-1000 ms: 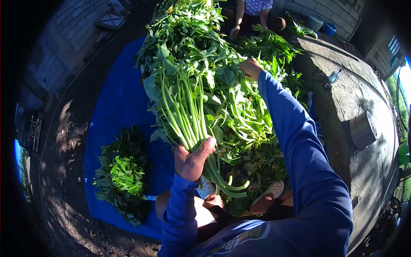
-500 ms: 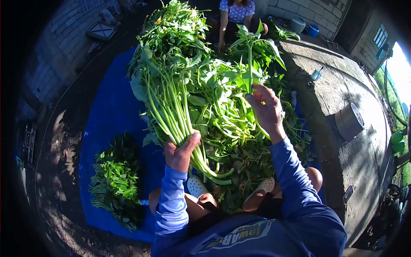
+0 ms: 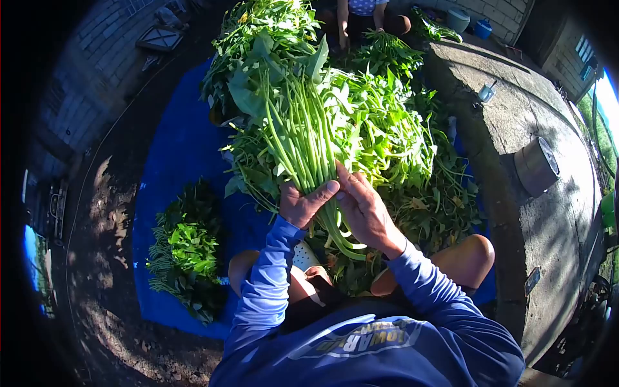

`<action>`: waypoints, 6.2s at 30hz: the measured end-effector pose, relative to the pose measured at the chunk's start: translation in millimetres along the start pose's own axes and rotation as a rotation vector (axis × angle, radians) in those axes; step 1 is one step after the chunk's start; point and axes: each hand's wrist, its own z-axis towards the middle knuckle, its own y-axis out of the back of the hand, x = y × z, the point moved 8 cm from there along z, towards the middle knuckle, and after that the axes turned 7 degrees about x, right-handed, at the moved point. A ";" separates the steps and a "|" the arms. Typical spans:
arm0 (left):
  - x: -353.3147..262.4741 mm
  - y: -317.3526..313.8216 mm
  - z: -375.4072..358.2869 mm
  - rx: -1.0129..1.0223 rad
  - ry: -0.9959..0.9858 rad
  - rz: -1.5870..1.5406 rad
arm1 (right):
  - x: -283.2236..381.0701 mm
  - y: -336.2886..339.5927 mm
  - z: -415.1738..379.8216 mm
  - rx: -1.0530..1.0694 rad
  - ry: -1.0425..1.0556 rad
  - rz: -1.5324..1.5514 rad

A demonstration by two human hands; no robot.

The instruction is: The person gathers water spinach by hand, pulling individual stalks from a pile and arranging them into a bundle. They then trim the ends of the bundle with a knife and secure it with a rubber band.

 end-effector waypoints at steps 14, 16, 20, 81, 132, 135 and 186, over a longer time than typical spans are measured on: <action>42.7 -58.5 -18.9 0.520 0.515 0.136 | 22.1 40.4 31.2 0.548 0.609 -1.093; 34.0 -61.3 -18.4 0.650 0.671 0.378 | 7.0 37.4 33.4 0.556 0.511 -1.051; 40.3 -32.2 -5.8 0.552 0.432 0.298 | 4.7 37.4 36.9 0.492 0.558 -1.150; 95.7 91.3 9.9 -0.555 0.271 -0.077 | -85.7 -48.5 -45.7 0.665 -0.408 0.137; 109.2 104.2 -12.8 -0.662 0.368 -0.100 | -87.7 99.2 87.7 0.096 -0.351 0.342; 117.0 110.0 -8.8 -0.616 0.307 -0.027 | -87.6 86.6 80.5 0.263 -0.409 0.449; 110.8 105.8 -20.2 -0.504 0.276 0.081 | -146.9 -135.1 111.6 0.104 -0.456 0.851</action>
